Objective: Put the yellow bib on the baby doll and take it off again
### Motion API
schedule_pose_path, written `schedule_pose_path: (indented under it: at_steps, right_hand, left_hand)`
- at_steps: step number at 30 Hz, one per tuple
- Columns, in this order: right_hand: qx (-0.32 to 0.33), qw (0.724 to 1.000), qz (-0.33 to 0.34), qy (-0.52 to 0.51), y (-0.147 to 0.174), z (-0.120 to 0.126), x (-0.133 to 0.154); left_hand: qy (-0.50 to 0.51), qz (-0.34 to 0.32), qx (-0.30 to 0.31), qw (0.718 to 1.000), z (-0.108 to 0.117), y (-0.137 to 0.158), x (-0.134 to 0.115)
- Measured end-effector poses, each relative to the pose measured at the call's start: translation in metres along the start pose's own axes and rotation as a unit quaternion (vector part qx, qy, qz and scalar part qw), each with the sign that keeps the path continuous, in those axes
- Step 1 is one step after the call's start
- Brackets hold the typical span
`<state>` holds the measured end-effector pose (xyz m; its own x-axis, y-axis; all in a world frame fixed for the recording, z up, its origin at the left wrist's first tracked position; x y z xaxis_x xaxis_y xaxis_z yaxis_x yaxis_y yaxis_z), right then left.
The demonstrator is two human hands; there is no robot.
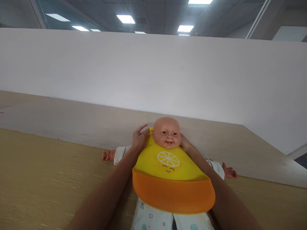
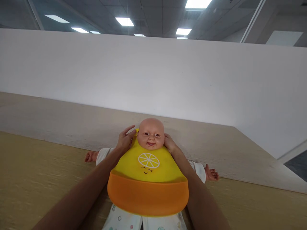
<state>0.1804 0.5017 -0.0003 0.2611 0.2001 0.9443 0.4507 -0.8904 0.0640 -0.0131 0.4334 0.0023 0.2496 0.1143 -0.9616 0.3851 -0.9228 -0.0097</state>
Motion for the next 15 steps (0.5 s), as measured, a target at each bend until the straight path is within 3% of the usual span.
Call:
schedule_pose_path:
  at_steps: [15]
  right_hand:
    - [-0.054, 0.998, 0.024, 0.005, 0.015, -0.01, 0.007]
  left_hand:
    - [0.038, 0.034, 0.02, 0.998, -0.001, -0.003, 0.004]
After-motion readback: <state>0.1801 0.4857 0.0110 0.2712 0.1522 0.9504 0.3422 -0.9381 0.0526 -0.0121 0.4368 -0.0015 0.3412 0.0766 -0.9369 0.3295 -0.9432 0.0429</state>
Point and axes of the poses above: each hand's wrist, its own y-axis away from the middle knuckle, its own z-axis out of the back of the hand, x = y × z, the point moved 1 cm from there along -y, towards the middle knuckle, and after that the axes turned 11 degrees about -y, right-handed, at the moved point
